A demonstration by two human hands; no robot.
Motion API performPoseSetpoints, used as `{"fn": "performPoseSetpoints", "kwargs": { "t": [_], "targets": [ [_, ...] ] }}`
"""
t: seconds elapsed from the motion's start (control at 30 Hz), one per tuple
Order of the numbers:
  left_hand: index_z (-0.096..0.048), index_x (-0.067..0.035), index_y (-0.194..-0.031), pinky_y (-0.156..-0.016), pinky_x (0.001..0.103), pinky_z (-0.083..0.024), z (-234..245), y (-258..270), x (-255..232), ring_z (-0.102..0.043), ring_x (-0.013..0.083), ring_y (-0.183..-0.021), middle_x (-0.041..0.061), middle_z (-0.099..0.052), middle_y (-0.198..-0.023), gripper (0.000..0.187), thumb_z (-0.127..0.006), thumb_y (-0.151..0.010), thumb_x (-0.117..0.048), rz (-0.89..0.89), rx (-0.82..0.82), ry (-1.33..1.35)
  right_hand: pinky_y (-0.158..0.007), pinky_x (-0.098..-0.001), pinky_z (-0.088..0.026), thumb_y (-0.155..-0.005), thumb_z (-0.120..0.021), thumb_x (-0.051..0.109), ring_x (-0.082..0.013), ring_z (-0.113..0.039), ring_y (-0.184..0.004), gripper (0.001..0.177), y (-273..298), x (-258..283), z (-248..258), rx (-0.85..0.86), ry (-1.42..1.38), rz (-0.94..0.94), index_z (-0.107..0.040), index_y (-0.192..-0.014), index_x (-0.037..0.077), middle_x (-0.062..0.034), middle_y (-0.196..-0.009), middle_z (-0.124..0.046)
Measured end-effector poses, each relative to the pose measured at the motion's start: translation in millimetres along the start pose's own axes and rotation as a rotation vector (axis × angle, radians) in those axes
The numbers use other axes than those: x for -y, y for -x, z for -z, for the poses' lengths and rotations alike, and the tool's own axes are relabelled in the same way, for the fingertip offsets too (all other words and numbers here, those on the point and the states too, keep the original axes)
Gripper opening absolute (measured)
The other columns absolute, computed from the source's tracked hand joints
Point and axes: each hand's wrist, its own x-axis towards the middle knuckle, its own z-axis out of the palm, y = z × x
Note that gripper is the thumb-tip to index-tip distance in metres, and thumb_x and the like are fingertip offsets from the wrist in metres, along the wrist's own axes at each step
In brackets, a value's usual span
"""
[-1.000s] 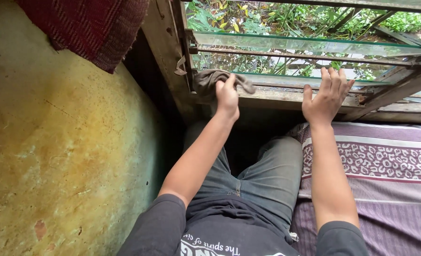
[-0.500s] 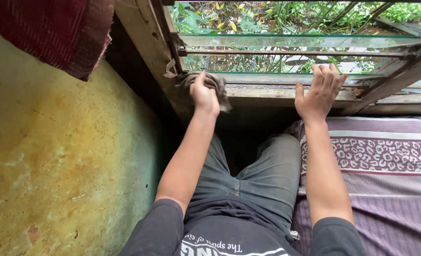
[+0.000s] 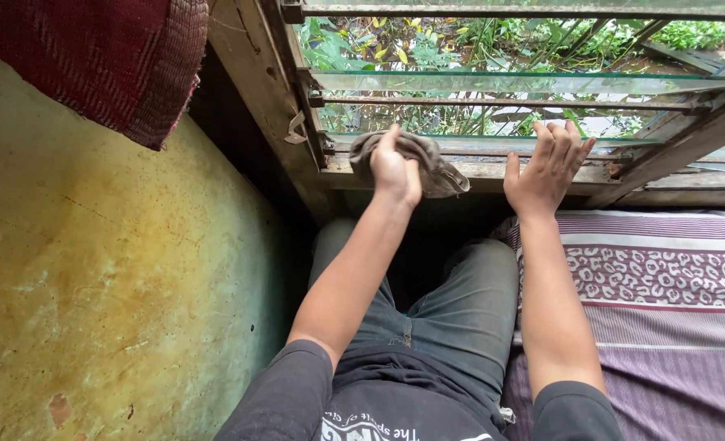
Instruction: The person lies on a bed and wipes the lower pane of a window with a cloth. They repeatedly rub the glass and the metal frame, occasionally folding the cloth, and continue cleaning the same area for the duration of the clip.
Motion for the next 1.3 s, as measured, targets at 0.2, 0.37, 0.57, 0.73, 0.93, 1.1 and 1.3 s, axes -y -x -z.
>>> {"fn": "performPoseSetpoints", "kwargs": {
  "t": [0.2,0.37,0.57,0.73,0.93,1.1,1.3],
  "targets": [
    [-0.046,-0.018,-0.085,-0.044,0.035,-0.045,66,-82,-46,-0.052,0.0218,-0.041,0.008,-0.052,-0.060,0.029,-0.065,-0.091,-0.039,-0.142,-0.083,-0.045,-0.118,-0.0653,-0.002,-0.084,-0.085,0.004,-0.0427,-0.033,-0.142,0.063,-1,3,1,0.008,-0.006,-0.011,-0.050,-0.137,0.005,-0.0182,-0.133,-0.045],
    [-0.045,-0.016,-0.087,-0.033,0.032,-0.030,51,-78,-1,-0.050,0.0218,-0.037,0.011,-0.054,-0.054,0.023,-0.061,-0.095,-0.030,-0.147,-0.061,-0.176,-0.116,-0.0660,-0.003,-0.082,-0.088,0.003,-0.0435,-0.032,-0.141,0.066,-2,8,4,0.017,0.009,-0.022,-0.049,-0.136,0.006,-0.0181,-0.132,-0.044],
    [-0.053,-0.009,-0.079,-0.048,0.032,-0.043,1,-12,60,-0.058,0.0191,-0.048,0.011,-0.060,-0.059,0.023,-0.067,-0.092,-0.022,0.059,0.100,-0.201,-0.118,-0.0653,-0.001,-0.081,-0.088,0.003,-0.0433,-0.032,-0.142,0.068,-1,3,3,0.033,0.031,-0.005,-0.049,-0.137,0.005,-0.0182,-0.133,-0.044],
    [-0.062,-0.003,-0.088,-0.074,0.046,-0.057,37,-54,86,-0.071,0.0292,-0.074,0.017,-0.066,-0.082,0.023,-0.075,-0.092,-0.021,0.188,0.181,-0.155,-0.118,-0.0651,-0.002,-0.079,-0.089,0.005,-0.0431,-0.032,-0.143,0.070,0,-1,0,0.029,0.040,-0.009,-0.050,-0.137,0.006,-0.0181,-0.133,-0.045],
    [-0.063,-0.007,-0.095,-0.087,0.047,-0.057,108,-139,11,-0.073,0.0276,-0.088,0.016,-0.073,-0.094,0.009,-0.067,-0.096,-0.015,0.076,0.076,-0.029,-0.118,-0.0652,-0.004,-0.081,-0.087,0.003,-0.0420,-0.033,-0.142,0.066,-2,5,3,0.027,0.034,-0.021,-0.050,-0.135,0.006,-0.0177,-0.133,-0.045],
    [-0.051,-0.014,-0.077,-0.063,0.038,-0.049,41,-44,-38,-0.062,0.0232,-0.053,0.012,-0.061,-0.060,0.024,-0.067,-0.093,-0.023,-0.124,0.010,-0.106,-0.116,-0.0673,-0.003,-0.081,-0.089,0.001,-0.0447,-0.030,-0.142,0.069,-1,7,0,0.024,0.025,-0.034,-0.046,-0.135,0.006,-0.0189,-0.134,-0.042],
    [-0.064,-0.004,-0.077,-0.062,0.043,-0.056,35,-31,43,-0.071,0.0286,-0.063,0.021,-0.070,-0.072,0.024,-0.071,-0.094,-0.020,0.110,0.197,-0.205,-0.118,-0.0658,0.000,-0.081,-0.087,0.002,-0.0437,-0.031,-0.143,0.068,-1,8,8,0.057,0.036,-0.014,-0.047,-0.136,0.006,-0.0185,-0.134,-0.042]
  ]
}}
